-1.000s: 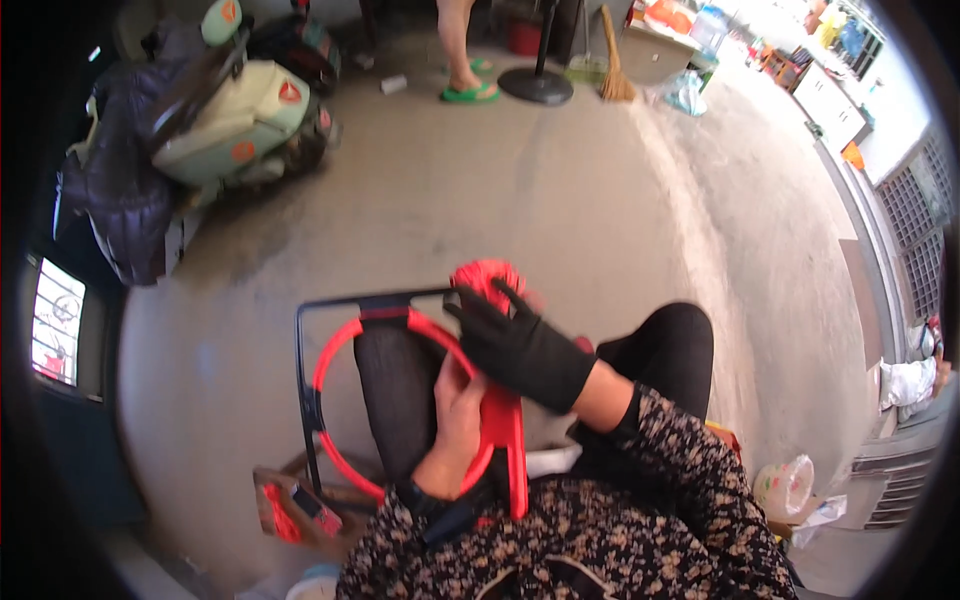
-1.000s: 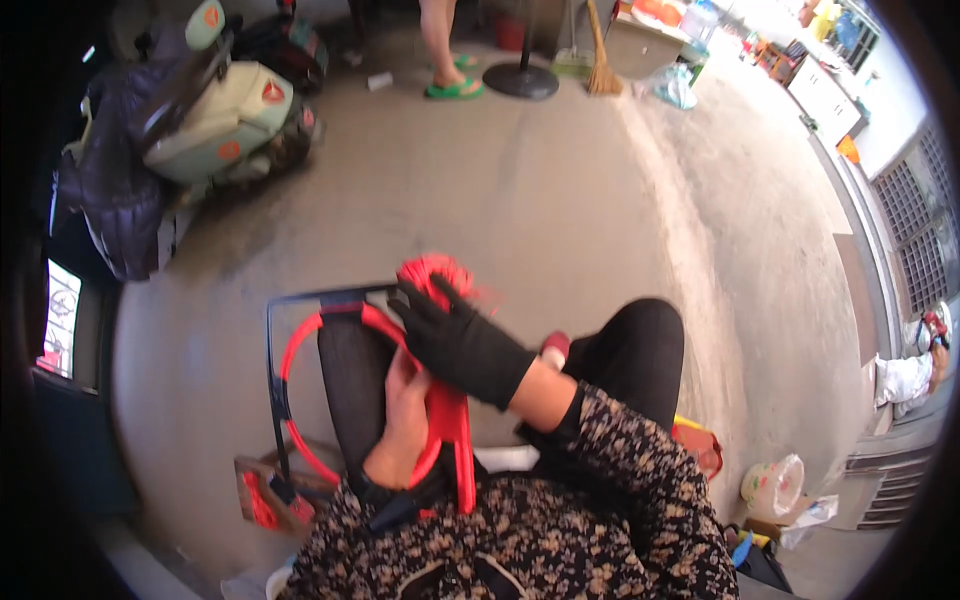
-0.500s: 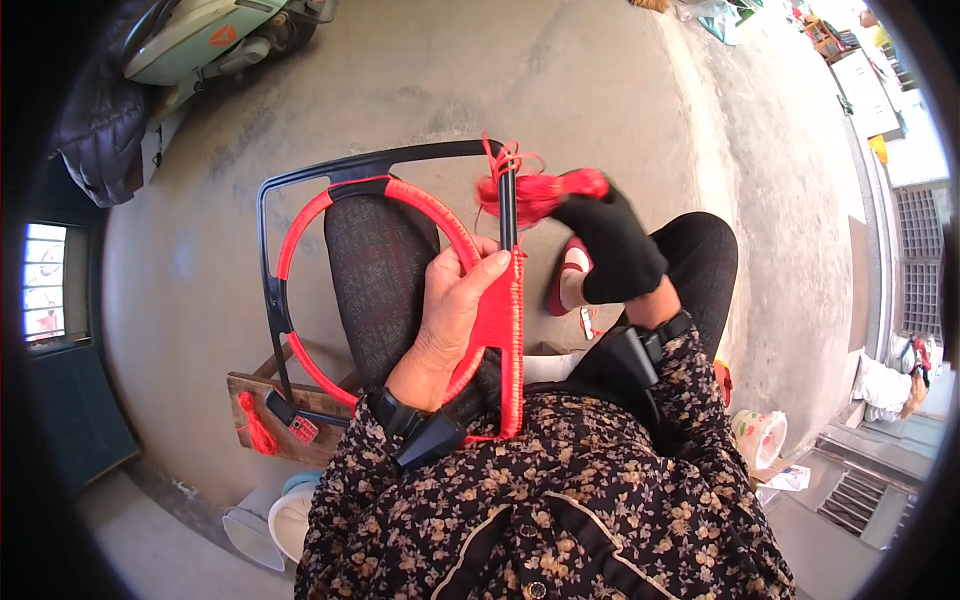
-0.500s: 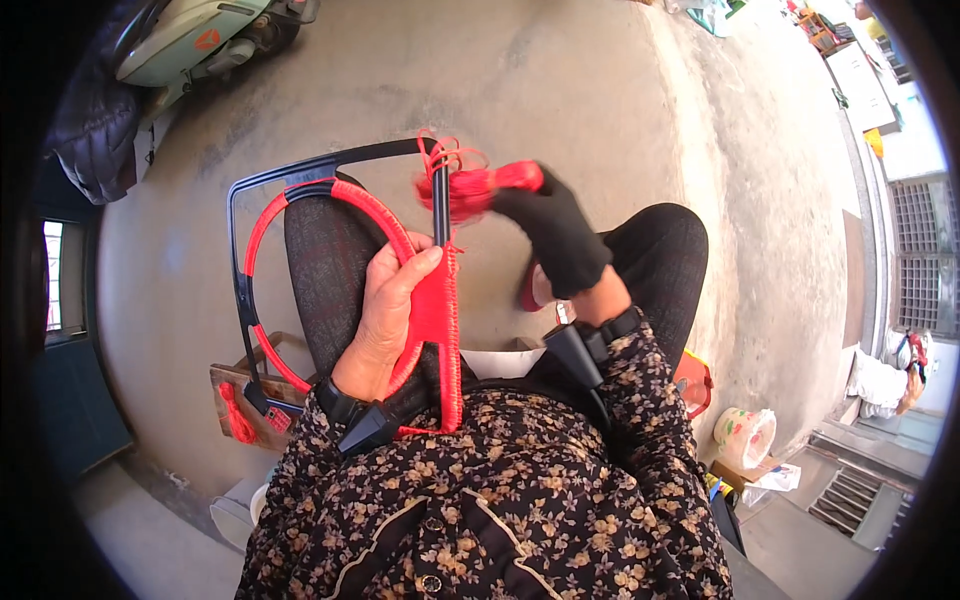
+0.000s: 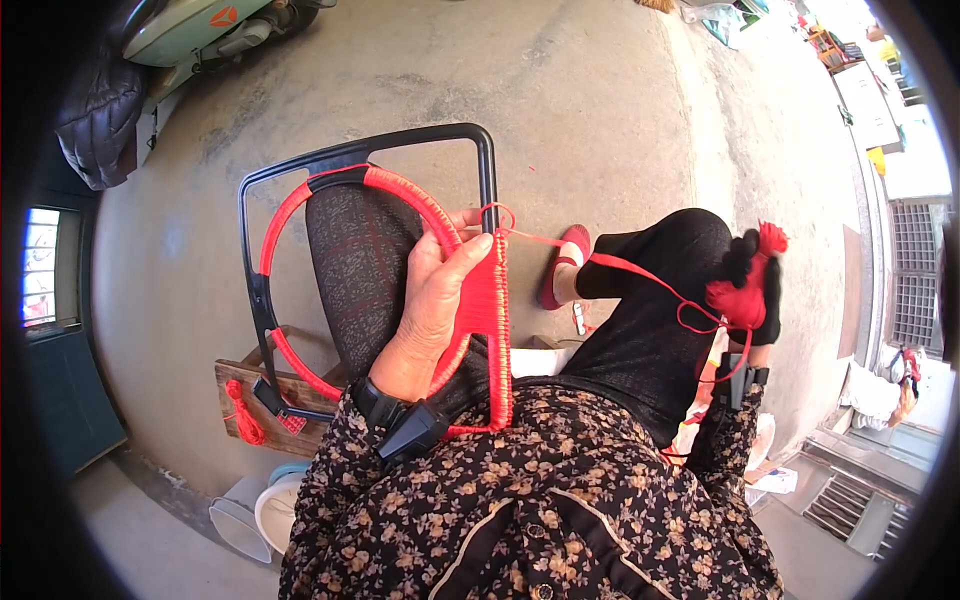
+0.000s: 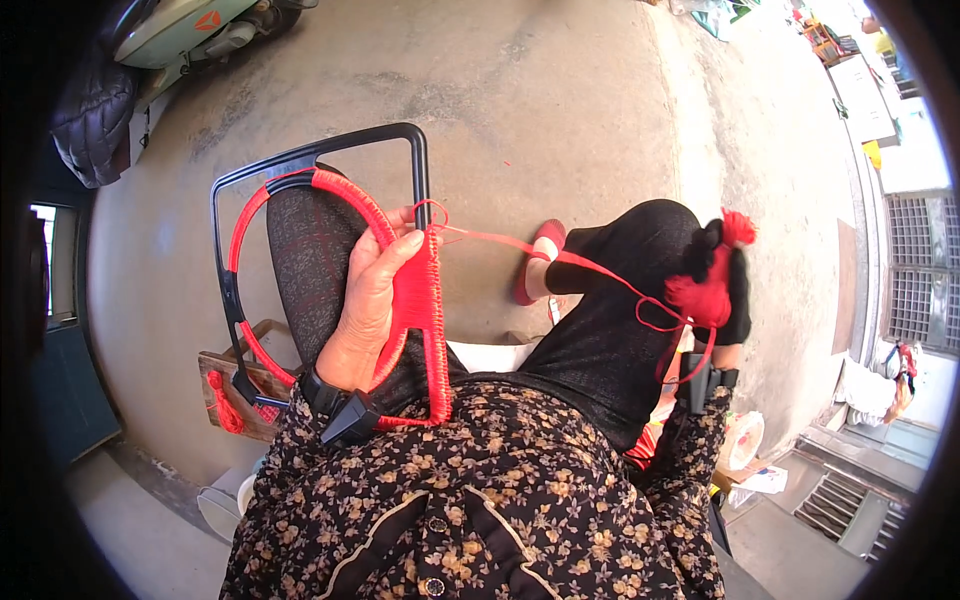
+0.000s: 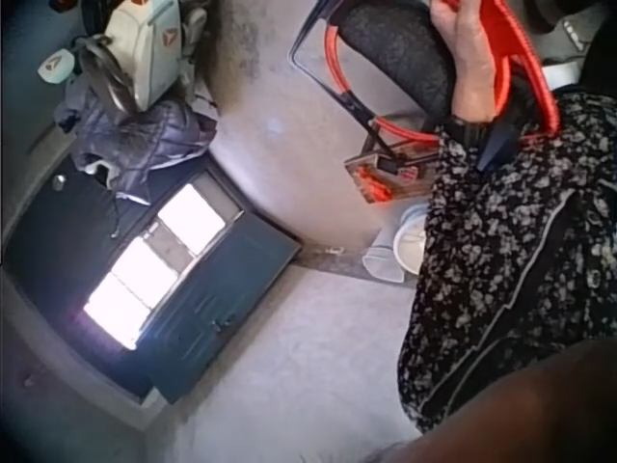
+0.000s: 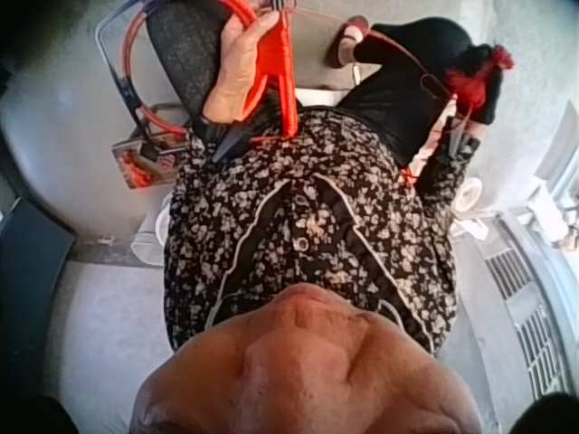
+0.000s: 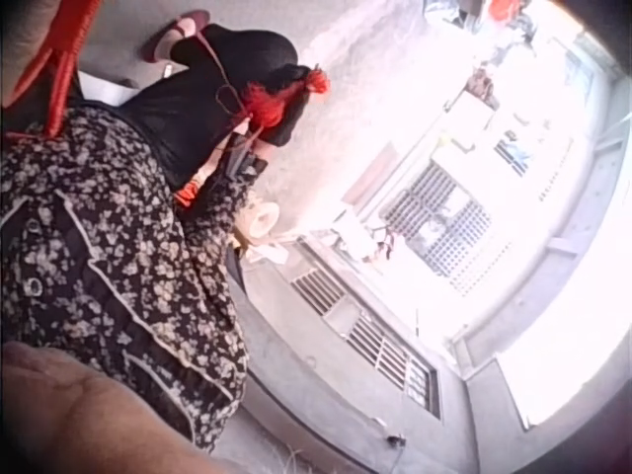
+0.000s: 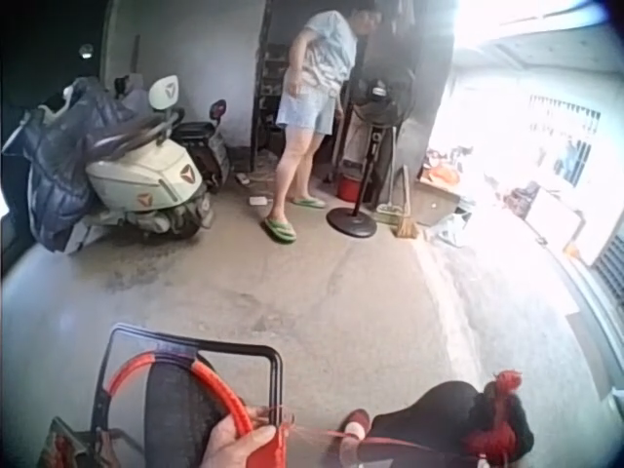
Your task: Wrapping a red plastic cord around a black metal chair frame for furniture manufacturing.
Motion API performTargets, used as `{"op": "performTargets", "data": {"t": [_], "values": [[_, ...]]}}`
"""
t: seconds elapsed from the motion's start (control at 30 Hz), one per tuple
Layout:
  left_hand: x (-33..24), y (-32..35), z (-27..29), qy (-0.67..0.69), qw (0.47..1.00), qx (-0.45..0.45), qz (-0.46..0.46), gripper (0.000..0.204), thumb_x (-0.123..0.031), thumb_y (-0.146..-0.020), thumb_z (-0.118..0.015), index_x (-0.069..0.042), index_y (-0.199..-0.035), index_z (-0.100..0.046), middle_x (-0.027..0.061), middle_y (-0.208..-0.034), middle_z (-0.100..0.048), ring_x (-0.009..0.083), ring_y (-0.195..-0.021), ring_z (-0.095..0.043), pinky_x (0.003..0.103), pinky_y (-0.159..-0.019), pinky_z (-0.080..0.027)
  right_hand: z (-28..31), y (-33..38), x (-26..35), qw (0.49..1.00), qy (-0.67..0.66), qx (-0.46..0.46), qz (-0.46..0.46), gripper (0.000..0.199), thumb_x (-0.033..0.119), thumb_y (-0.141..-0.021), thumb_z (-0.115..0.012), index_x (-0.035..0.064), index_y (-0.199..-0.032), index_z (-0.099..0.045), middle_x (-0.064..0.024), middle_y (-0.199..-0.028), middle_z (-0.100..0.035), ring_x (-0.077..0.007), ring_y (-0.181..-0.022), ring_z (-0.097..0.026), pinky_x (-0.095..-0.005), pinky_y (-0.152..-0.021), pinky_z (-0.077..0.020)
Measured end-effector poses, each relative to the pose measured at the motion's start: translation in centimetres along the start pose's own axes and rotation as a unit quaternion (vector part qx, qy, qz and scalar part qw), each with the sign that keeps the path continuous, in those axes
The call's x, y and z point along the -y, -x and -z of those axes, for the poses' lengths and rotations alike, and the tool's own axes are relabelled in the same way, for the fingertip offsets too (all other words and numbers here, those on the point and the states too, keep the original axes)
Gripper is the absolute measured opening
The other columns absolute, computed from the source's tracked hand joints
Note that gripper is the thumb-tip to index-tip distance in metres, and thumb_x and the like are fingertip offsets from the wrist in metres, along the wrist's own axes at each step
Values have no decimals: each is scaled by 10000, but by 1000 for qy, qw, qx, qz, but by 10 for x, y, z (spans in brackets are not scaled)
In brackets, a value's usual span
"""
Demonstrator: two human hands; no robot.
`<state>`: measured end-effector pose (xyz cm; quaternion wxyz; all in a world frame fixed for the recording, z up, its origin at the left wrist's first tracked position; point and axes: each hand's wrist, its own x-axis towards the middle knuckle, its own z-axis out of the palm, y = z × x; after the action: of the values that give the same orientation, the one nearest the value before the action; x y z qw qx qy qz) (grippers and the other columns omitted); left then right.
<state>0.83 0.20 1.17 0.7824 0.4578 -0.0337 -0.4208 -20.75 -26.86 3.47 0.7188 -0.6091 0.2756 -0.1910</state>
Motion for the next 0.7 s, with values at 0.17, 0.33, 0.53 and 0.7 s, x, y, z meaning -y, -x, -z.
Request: {"op": "performTargets", "data": {"t": [0.17, 0.33, 0.53, 0.7], "values": [[8, -1, 10, 15, 1000, 18, 17, 184, -86, -892, -612, -34, -1063, -571, 38, -910, -645, 93, -786, -612, 221, -715, -499, -90, -10, 16, 992, 11, 68, -101, 404, 35, -776, -616, -32, -1173, -580, -88, -988, -658, -132, -803, -642, -236, -714, -505], [10, -2, 6, 47, 999, 21, 14, 114, -81, -894, -619, -40, -995, -585, 34, -867, -650, 88, -741, -609, 219, -676, -495, -171, -31, -24, 986, 0, 124, -109, 322, 102, -833, -681, -25, -1116, -594, -49, -946, -663, -146, -795, -641, -280, -737, -517], [9, -1, 7, 25, 1000, -6, 9, 111, -89, -893, -624, -42, -987, -588, 32, -862, -652, 85, -750, -609, 219, -675, -493, -173, -26, -23, 959, 255, 119, 34, 182, 98, -810, -703, 39, -968, -634, -82, -810, -654, -124, -737, -625, -304, -650, -497], [6, 1, 9, -6, 1000, -13, 24, 110, -109, -901, -609, -51, -983, -565, 59, -883, -659, 114, -738, -624, 236, -660, -506, -161, -24, -18, 917, 338, 130, 170, 181, 102, -783, -716, 28, -922, -627, -130, -796, -642, -188, -710, -632, -325, -633, -489]]}}
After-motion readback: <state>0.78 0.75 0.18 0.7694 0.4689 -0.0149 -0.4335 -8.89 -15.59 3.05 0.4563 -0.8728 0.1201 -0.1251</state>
